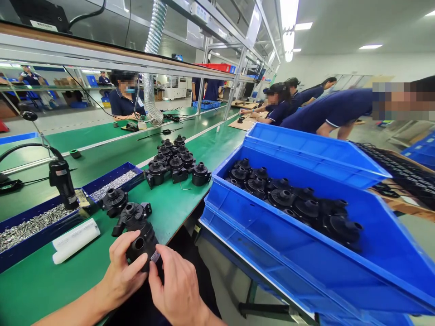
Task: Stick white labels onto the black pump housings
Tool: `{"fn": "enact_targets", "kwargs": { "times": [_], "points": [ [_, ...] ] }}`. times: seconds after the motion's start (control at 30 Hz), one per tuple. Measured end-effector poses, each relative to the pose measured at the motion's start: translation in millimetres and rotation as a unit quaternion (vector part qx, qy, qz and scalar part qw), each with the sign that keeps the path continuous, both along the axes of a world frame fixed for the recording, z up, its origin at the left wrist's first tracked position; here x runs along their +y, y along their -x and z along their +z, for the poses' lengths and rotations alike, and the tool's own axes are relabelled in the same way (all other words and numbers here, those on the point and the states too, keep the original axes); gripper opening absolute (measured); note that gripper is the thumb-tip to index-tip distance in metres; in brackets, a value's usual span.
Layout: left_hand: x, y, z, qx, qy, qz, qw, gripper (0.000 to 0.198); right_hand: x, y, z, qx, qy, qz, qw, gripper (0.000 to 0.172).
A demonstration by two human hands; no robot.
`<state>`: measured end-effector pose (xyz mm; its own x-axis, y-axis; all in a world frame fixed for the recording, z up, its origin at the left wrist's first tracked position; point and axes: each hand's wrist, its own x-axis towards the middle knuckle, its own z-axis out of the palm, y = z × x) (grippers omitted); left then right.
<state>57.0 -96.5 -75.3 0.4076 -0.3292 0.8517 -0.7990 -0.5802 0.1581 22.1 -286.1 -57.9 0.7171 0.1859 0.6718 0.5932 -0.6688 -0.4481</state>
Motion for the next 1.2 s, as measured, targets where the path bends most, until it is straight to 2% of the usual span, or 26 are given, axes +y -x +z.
{"fn": "enact_targets", "kwargs": {
  "times": [0.13,0.23,0.3,0.33,0.4,0.47,0.53,0.57,0.6,0.67,0.77,0.8,0.87,0.97,1.07,1.13,1.2],
  "points": [
    [1,0,-3.7,0.000,0.000,0.001,1.000,0.062,3,-2,-4.4,0.005,-0.036,0.023,0.999,0.031],
    [4,-1,-9.5,0.010,0.003,0.005,1.000,0.075,-4,-4,-0.2,0.075,-0.155,0.053,0.984,0.031],
    [5,-1,-12.3,0.020,0.007,0.012,1.000,0.089,-13,-4,6.5,0.090,-0.247,0.022,0.965,0.033],
    [5,-1,-12.9,0.025,0.012,0.014,1.000,0.096,-17,-3,9.8,0.078,-0.264,-0.002,0.961,0.032],
    [2,0,-12.1,0.035,0.025,0.013,0.999,0.106,-23,0,13.4,0.021,-0.210,0.002,0.978,0.021],
    [0,2,-9.6,0.057,0.048,0.009,0.997,0.108,-22,5,10.8,-0.047,-0.059,0.086,0.993,0.020],
    [-3,3,-7.1,0.079,0.065,0.008,0.995,0.106,-14,9,3.1,-0.092,0.067,0.168,0.979,0.023],
    [-3,4,-6.3,0.086,0.069,0.008,0.994,0.106,-8,11,-1.2,-0.103,0.088,0.182,0.974,0.023],
    [-4,4,-5.9,0.091,0.072,0.007,0.993,0.106,-4,12,-4.9,-0.099,0.089,0.185,0.974,0.021],
    [-3,5,-5.8,0.093,0.073,0.005,0.993,0.105,2,13,-8.3,-0.081,0.050,0.188,0.978,0.007],
    [-1,5,-6.3,0.094,0.066,0.000,0.993,0.101,-2,8,-0.7,-0.028,0.001,0.208,0.978,0.027],
    [0,5,-6.4,0.094,0.062,-0.003,0.994,0.098,-5,6,4.3,-0.002,-0.003,0.212,0.977,0.026],
    [2,6,-6.2,0.092,0.059,-0.010,0.994,0.090,-11,-2,15.2,0.034,0.033,0.220,0.974,0.019],
    [3,6,-5.3,0.092,0.057,-0.013,0.994,0.082,-13,-12,28.4,0.028,0.137,0.249,0.958,0.031],
    [3,5,-4.2,0.085,0.056,-0.012,0.995,0.080,-13,-17,36.3,0.030,0.166,0.264,0.950,0.034],
    [2,3,-4.0,0.075,0.064,-0.016,0.995,0.083,-15,-17,39.9,0.076,0.129,0.279,0.949,0.036],
    [3,-1,-4.3,0.063,0.074,-0.033,0.995,0.090,-20,-18,42.4,0.188,0.022,0.294,0.937,0.046]
  ]
}}
